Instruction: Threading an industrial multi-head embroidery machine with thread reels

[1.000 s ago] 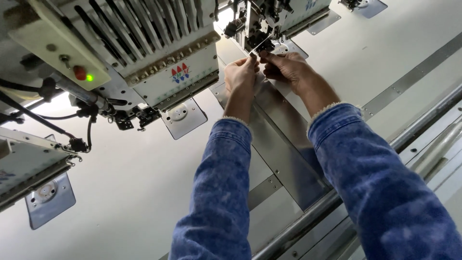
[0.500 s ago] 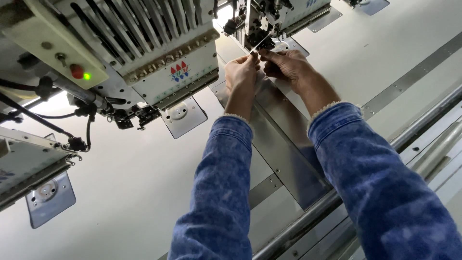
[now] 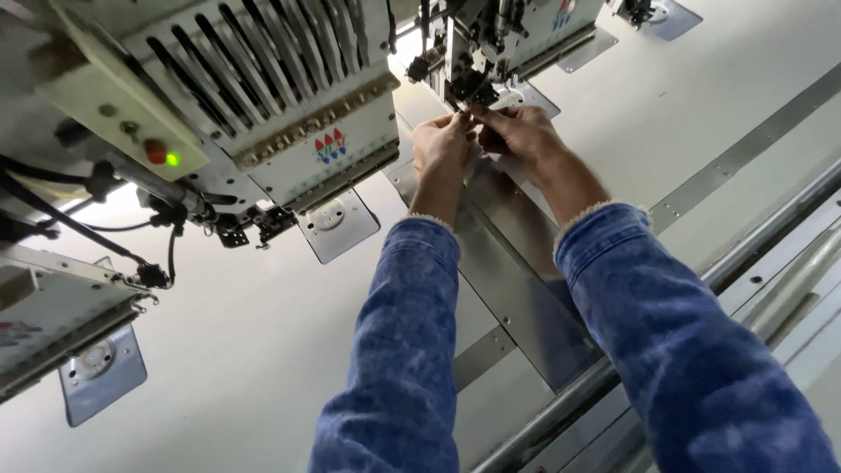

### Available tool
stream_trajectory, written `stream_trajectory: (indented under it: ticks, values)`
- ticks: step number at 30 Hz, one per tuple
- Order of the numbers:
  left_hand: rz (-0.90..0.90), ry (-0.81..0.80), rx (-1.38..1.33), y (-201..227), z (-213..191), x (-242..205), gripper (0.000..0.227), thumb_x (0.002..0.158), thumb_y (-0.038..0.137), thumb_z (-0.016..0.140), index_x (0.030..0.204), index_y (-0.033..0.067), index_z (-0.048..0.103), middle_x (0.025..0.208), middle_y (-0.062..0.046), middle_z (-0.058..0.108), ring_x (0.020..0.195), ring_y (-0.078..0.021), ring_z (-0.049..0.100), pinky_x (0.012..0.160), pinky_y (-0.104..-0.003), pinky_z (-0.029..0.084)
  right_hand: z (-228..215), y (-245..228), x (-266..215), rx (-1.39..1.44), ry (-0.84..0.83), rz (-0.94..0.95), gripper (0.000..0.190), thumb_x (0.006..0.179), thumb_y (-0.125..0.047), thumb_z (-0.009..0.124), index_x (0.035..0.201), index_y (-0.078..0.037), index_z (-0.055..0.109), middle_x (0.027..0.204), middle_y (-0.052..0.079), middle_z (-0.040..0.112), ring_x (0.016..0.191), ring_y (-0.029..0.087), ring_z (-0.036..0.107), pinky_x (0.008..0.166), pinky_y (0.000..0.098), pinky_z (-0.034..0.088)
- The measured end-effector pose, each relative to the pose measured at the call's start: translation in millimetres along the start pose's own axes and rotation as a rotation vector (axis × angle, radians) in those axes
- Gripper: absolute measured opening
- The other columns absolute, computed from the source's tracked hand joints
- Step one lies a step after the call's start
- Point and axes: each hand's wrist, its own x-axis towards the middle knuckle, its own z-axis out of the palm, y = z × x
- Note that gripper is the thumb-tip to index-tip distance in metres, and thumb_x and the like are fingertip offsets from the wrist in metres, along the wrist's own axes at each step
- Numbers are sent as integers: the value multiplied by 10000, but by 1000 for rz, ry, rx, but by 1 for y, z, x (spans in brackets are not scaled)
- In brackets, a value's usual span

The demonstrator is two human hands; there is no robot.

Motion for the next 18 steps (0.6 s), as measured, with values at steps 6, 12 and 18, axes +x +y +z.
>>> stream_trajectory:
  ticks: [6, 12, 18]
  values:
    - [42, -18, -265, -7, 3, 10, 255, 862, 310, 774, 1051, 139, 795, 862, -3, 803, 792, -140, 783, 728, -240, 652, 3, 16, 11, 50, 72, -39, 403, 914, -436, 803, 1071, -70, 741, 750, 80, 738, 739, 187, 788, 776, 328, 683]
    - [38, -10, -318, -15, 13, 35, 221, 873, 277, 797, 1025, 116, 795, 829, -10, 799, 722, -138, 777, 669, -240, 669, 6, -4, -16, 2, 77, -121, 324, 955, -186, 568, 1254, -124, 676, 776, 65, 716, 794, 150, 762, 803, 313, 673]
    - [54, -32, -202, -14, 7, 30, 203, 887, 359, 772, 1014, 204, 806, 842, 54, 802, 783, -97, 784, 829, -249, 649, 8, -12, -32, -118, 1, -162, 350, 949, -212, 568, 1270, -244, 703, 745, 44, 709, 801, 124, 751, 852, 310, 647]
